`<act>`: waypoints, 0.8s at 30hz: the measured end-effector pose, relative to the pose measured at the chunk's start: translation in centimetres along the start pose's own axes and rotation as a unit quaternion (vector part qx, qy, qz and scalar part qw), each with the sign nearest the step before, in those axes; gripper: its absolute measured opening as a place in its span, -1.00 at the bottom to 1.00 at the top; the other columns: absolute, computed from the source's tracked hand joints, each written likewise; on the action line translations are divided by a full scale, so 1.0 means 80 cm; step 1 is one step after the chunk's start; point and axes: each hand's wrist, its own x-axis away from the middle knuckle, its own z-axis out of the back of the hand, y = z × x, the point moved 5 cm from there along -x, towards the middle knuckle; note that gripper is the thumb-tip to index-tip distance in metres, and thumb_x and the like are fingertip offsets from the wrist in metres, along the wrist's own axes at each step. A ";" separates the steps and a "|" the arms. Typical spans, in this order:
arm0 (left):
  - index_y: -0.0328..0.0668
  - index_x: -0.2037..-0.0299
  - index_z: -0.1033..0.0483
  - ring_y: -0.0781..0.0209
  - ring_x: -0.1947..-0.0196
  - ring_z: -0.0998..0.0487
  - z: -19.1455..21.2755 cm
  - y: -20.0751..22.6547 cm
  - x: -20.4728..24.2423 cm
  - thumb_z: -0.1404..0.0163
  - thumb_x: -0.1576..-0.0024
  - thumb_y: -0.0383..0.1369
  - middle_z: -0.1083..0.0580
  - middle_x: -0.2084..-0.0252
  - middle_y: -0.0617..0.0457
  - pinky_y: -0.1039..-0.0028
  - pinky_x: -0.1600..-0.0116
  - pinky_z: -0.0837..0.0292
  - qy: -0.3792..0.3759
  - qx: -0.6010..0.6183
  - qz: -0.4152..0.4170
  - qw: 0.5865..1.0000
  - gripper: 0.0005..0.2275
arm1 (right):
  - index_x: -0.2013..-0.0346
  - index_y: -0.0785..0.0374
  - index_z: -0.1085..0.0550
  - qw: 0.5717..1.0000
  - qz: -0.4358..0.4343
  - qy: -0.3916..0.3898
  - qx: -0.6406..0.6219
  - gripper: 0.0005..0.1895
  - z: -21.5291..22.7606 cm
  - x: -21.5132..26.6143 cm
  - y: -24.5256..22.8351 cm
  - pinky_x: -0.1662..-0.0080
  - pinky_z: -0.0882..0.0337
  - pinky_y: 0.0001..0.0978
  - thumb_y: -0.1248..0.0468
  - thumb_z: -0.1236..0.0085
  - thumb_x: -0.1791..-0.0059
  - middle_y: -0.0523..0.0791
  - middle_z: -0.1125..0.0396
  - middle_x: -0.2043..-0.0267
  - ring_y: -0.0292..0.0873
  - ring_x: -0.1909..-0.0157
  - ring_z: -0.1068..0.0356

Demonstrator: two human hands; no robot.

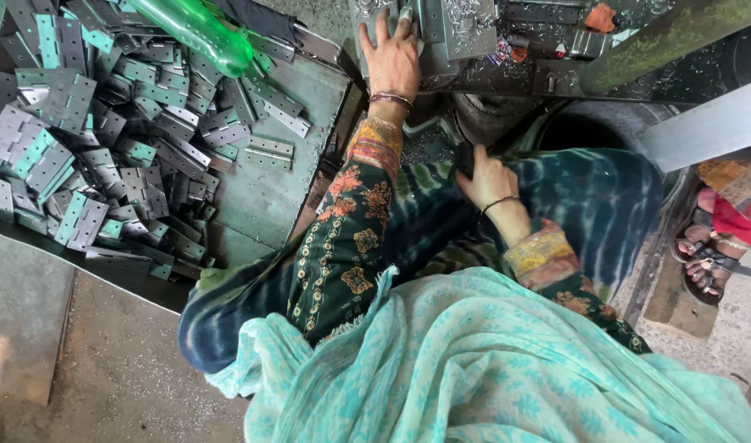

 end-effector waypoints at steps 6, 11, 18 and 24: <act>0.01 -0.20 -0.51 -0.07 -0.44 -0.08 0.005 -0.005 0.014 0.09 -0.25 -0.28 -0.40 -0.28 0.17 -0.32 -0.45 0.16 0.015 0.042 0.004 0.999 -0.68 | -0.13 0.31 -0.30 0.997 0.024 0.059 -0.036 -0.37 -0.049 0.017 0.009 0.16 -0.46 0.24 -0.05 -0.23 0.03 0.25 -0.46 0.19 0.37 0.18 -0.46; 0.06 -0.19 -0.51 -0.08 -0.36 -0.18 0.015 -0.002 0.000 0.10 -0.15 -0.39 -0.44 -0.21 0.20 -0.39 -0.40 0.16 0.042 -0.023 0.017 0.999 -0.62 | -0.13 0.29 -0.28 0.999 -0.006 -0.004 -0.032 -0.37 0.002 0.010 0.001 0.16 -0.46 0.23 -0.02 -0.26 0.06 0.25 -0.46 0.23 0.37 0.18 -0.46; 0.00 -0.04 -0.57 -0.02 -0.25 -0.34 0.010 -0.003 -0.028 0.10 -0.17 -0.37 -0.52 -0.02 0.10 -0.40 -0.38 0.16 0.040 -0.036 0.026 0.998 -0.73 | -0.15 0.29 -0.31 0.999 0.013 0.023 -0.038 -0.38 0.000 0.007 -0.003 0.16 -0.46 0.23 -0.02 -0.23 0.03 0.25 -0.46 0.21 0.37 0.19 -0.47; -0.04 -0.09 -0.58 -0.01 -0.29 -0.32 -0.001 -0.007 0.006 0.09 -0.25 -0.39 -0.50 -0.11 0.14 -0.24 -0.49 0.11 0.048 0.024 -0.011 0.999 -0.74 | -0.19 0.24 -0.30 0.998 -0.010 0.039 -0.053 -0.36 -0.052 0.020 0.018 0.15 -0.45 0.25 -0.06 -0.22 0.02 0.21 -0.47 0.18 0.37 0.17 -0.45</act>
